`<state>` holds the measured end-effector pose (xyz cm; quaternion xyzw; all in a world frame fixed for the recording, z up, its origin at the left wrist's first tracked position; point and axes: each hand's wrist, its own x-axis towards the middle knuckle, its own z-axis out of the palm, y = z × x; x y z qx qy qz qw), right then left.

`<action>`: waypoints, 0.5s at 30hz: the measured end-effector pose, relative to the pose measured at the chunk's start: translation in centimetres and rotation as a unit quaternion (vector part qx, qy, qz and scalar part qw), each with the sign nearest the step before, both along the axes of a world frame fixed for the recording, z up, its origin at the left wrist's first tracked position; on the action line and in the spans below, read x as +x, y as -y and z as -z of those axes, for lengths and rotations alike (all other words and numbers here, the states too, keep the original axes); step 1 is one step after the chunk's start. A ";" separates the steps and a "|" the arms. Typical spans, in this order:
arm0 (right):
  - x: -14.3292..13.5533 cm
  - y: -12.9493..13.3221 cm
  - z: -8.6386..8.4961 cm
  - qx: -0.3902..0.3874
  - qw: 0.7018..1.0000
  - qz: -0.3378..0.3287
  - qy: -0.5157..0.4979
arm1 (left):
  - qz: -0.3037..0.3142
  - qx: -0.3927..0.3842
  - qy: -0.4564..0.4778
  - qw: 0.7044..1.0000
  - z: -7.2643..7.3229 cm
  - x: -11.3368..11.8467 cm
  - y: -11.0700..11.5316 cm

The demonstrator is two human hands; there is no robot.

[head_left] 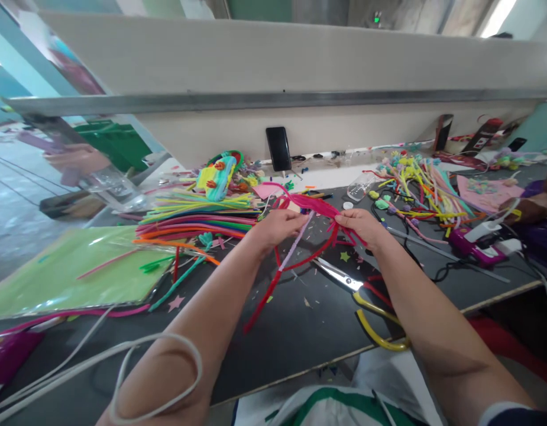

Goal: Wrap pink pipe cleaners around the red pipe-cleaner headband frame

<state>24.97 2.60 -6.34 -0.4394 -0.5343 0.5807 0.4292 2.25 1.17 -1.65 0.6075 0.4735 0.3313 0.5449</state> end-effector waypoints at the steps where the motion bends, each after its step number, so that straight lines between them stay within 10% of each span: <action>1: 0.0 0.0 0.0 0.012 1.000 0.013 -0.012 | -0.040 0.089 -0.051 0.994 -1.2 -0.2 0.6; 5: -0.4 0.2 -0.2 0.063 0.997 0.034 -0.041 | -0.155 0.263 -0.089 0.948 -3.2 0.7 3.0; 10: -1.1 0.6 -0.4 0.115 0.992 0.041 -0.005 | -0.114 0.139 0.029 0.983 1.4 4.8 3.2; 15: -1.4 0.6 0.1 0.124 0.991 0.022 0.041 | -0.187 -0.010 0.252 0.949 4.3 6.8 2.3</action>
